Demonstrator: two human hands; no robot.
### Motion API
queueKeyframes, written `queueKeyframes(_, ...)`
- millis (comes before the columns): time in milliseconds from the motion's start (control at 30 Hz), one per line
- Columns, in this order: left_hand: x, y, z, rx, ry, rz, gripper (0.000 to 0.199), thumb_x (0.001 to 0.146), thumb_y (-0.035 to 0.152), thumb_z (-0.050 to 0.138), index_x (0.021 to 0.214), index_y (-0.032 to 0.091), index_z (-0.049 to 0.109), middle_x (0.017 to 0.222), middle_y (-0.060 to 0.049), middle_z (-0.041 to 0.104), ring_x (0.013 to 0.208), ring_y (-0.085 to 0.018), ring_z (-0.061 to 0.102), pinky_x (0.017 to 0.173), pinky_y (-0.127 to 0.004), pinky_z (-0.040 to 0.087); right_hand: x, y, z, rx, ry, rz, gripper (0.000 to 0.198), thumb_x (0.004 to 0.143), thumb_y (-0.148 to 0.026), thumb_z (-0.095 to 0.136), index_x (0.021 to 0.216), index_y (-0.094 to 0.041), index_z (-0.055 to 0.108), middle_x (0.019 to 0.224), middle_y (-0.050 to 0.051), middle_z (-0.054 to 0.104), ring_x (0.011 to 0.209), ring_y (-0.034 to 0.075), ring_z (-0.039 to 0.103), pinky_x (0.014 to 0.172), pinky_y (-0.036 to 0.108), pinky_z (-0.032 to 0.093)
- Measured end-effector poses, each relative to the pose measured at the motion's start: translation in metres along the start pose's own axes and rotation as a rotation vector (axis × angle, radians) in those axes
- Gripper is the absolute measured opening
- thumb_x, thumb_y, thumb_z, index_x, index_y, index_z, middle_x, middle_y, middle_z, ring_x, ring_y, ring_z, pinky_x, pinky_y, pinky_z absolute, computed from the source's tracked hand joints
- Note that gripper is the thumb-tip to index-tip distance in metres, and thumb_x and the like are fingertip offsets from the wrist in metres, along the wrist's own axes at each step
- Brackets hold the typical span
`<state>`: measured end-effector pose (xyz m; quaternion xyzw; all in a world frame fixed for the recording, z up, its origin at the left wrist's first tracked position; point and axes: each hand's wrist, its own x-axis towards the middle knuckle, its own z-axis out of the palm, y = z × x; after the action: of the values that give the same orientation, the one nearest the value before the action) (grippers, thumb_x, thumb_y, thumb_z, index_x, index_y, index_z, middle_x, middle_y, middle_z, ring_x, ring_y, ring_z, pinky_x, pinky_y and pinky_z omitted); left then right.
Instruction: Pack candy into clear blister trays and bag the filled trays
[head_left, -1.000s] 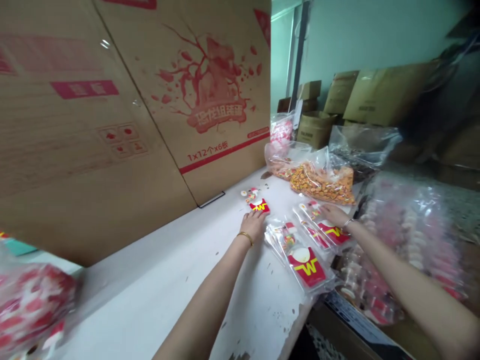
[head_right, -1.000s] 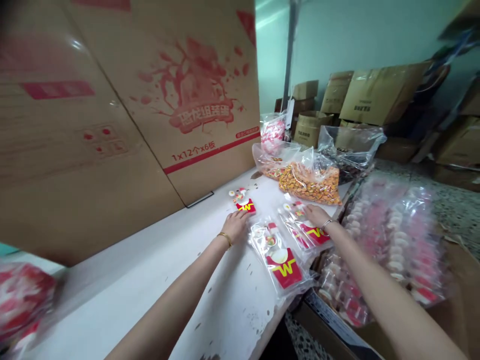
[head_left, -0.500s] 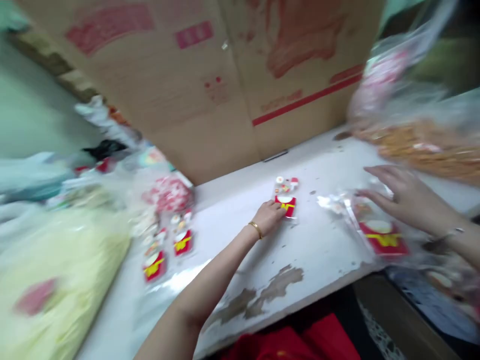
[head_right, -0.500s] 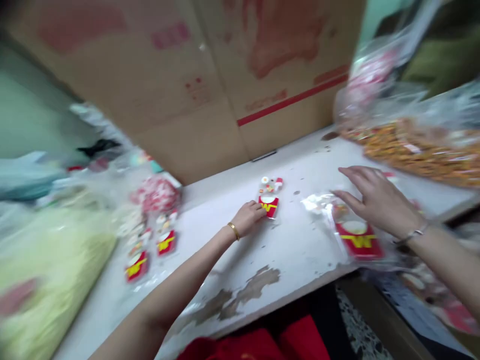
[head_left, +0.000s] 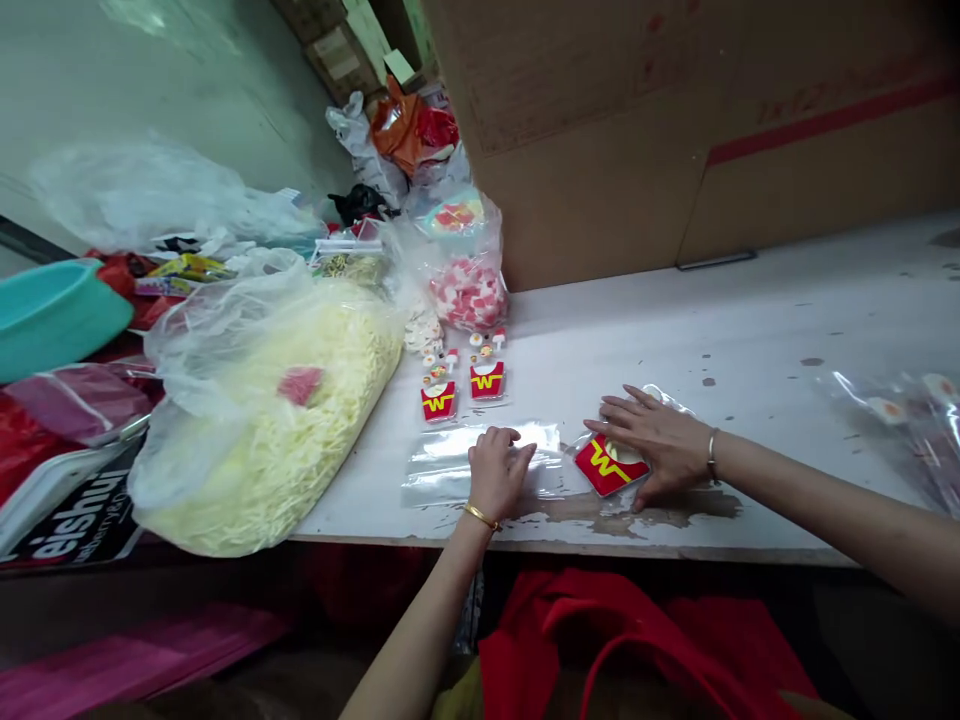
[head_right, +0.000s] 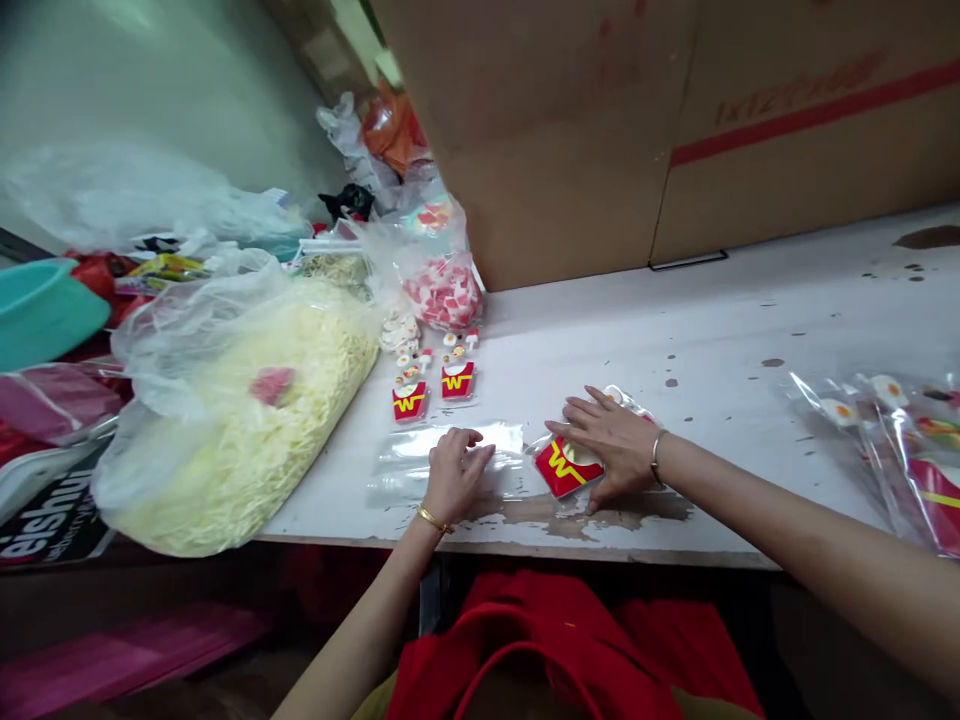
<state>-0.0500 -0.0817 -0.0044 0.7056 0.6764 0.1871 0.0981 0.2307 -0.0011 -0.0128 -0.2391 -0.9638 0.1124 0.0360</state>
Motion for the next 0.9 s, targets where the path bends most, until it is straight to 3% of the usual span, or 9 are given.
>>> queueKeyframes(100,-0.002,-0.006,0.012,0.084,0.001,-0.100,0.026,0.083,0.045,0.056,0.093,0.021,0.055,0.095,-0.004,0.059,0.091,-0.022,0.052,0.076,-0.035,0.035,0.005,-0.007,-0.001,0.030,-0.009,0.011,0.112,0.056,-0.081,0.056,0.143,-0.015,0.032,0.130,0.018,0.049,0.120,0.037,0.042,0.108,0.055,0.012)
queueKeyframes(200,-0.003,-0.006,0.023,0.107,0.030,-0.116,0.014,0.088,0.033,0.051,0.086,0.020,0.054,0.092,-0.003,0.059,0.089,-0.021,0.051,0.075,-0.034,0.032,0.002,-0.015,-0.002,0.010,0.010,0.041,0.107,0.060,-0.081,0.053,0.142,-0.015,0.034,0.129,0.018,0.049,0.116,0.036,0.044,0.104,0.053,0.020)
queueKeyframes(300,-0.003,-0.008,0.025,0.066,0.037,-0.108,0.013,0.090,0.027,0.046,0.083,0.019,0.054,0.090,-0.003,0.060,0.087,-0.020,0.052,0.074,-0.034,0.031,-0.001,-0.024,-0.003,-0.009,0.029,0.079,0.106,0.062,-0.082,0.051,0.142,-0.015,0.033,0.127,0.019,0.050,0.113,0.036,0.045,0.099,0.052,0.026)
queueKeyframes(500,-0.008,-0.015,0.013,-0.267,-0.087,0.015,0.017,0.090,0.028,0.046,0.080,0.019,0.056,0.084,-0.001,0.061,0.084,-0.016,0.054,0.077,-0.032,0.033,0.002,-0.053,-0.013,0.001,0.076,0.124,0.104,0.062,-0.081,0.051,0.140,-0.014,0.034,0.130,0.018,0.047,0.110,0.035,0.045,0.094,0.048,0.029)
queueKeyframes(667,-0.006,-0.012,0.002,-0.468,-0.187,0.111,0.023,0.090,0.033,0.045,0.076,0.017,0.055,0.074,0.000,0.057,0.072,-0.013,0.051,0.071,-0.027,0.037,0.004,-0.069,-0.014,-0.012,0.000,0.099,0.104,0.064,-0.076,0.053,0.146,-0.019,0.024,0.112,0.015,0.055,0.099,0.032,0.048,0.086,0.045,0.031)
queueKeyframes(900,-0.001,0.004,-0.004,-0.248,-0.255,0.322,0.018,0.089,0.031,0.046,0.082,0.019,0.058,0.084,-0.003,0.060,0.084,-0.016,0.053,0.080,-0.031,0.037,0.009,-0.079,-0.006,-0.044,-0.043,0.109,0.114,0.058,-0.081,0.055,0.147,-0.017,0.021,0.104,0.015,0.054,0.092,0.030,0.048,0.081,0.041,0.031)
